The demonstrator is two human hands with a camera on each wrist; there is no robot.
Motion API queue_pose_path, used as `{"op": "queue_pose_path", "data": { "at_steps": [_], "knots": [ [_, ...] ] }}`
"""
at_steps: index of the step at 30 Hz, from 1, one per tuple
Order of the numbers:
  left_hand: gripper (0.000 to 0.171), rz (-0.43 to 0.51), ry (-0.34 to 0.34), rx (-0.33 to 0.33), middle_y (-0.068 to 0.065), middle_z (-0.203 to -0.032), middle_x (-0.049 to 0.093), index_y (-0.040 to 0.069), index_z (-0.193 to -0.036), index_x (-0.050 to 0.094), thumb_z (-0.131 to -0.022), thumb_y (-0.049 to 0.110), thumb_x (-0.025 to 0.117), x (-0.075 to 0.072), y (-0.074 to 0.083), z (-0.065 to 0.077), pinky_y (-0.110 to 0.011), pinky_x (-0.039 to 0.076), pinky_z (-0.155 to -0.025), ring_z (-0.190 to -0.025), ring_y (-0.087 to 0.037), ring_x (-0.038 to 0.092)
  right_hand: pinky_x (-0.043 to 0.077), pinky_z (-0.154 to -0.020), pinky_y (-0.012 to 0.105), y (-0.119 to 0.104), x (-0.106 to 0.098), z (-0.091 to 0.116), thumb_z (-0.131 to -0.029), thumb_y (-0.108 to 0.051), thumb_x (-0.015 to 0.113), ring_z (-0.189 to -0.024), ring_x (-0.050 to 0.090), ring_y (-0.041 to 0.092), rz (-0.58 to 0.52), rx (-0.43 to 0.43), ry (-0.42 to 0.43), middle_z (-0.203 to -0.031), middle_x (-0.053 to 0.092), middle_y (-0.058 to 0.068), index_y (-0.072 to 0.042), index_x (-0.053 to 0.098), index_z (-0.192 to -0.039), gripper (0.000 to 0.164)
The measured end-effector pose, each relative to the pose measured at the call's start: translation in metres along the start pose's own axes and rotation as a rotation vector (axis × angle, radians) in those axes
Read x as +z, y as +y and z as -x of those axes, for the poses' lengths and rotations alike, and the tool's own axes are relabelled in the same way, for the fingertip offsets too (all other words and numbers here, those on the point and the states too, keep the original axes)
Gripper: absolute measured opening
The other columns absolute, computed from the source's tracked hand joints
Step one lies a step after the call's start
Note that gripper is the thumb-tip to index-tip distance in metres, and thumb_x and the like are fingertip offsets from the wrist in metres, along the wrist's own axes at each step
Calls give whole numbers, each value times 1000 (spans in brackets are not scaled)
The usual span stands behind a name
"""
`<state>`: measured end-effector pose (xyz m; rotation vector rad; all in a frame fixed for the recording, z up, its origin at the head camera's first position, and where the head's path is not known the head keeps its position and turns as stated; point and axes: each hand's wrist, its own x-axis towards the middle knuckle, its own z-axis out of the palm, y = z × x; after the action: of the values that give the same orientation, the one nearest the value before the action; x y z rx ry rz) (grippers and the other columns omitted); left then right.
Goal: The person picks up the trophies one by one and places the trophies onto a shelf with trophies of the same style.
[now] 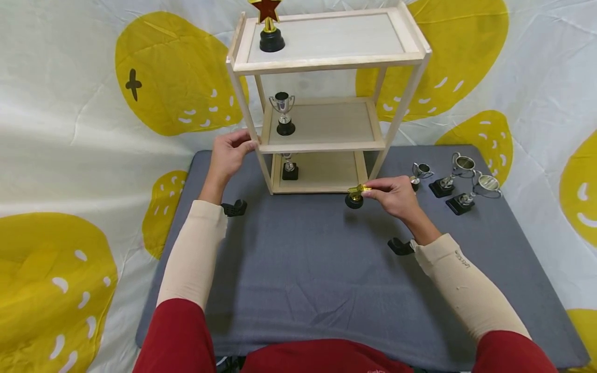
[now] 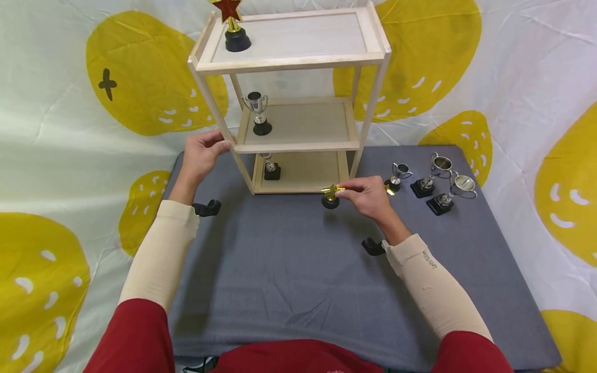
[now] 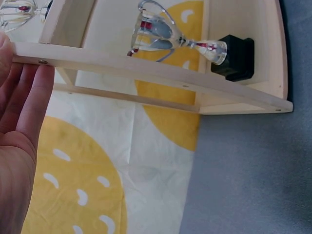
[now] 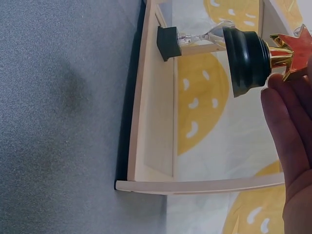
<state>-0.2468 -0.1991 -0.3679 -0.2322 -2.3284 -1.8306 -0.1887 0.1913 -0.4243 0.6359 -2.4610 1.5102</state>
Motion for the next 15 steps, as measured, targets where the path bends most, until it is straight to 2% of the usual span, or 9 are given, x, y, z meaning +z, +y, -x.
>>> {"op": "queue_pose_path", "data": {
  "at_steps": [4, 9, 15],
  "knots": [
    [27, -14, 4, -7, -6, -98, 76, -2, -116, 72, -90, 6, 70, 0, 0, 0, -27, 59, -90, -92, -10, 69, 52, -57, 9, 1, 1, -1, -74, 7, 81, -68, 64, -10, -12, -2, 8, -82, 73, 27, 9, 76, -89, 16],
    [26, -7, 6, -3, -14, -102, 75, -3, -115, 72, -90, 4, 69, 1, 1, 0, -27, 59, -90, -93, -13, 69, 52, -57, 8, 1, 3, -1, -73, 8, 81, -68, 64, -10, -23, -9, 12, -82, 73, 28, 10, 76, -88, 16],
    [26, -9, 4, -9, -9, -99, 75, -3, -115, 71, -90, 4, 69, 1, 2, 0, -26, 59, -90, -91, -9, 68, 52, -56, 9, 2, 6, -1, -73, 9, 80, -67, 65, -8, -35, -22, 0, -82, 73, 29, 10, 76, -88, 15]
  ]
}}
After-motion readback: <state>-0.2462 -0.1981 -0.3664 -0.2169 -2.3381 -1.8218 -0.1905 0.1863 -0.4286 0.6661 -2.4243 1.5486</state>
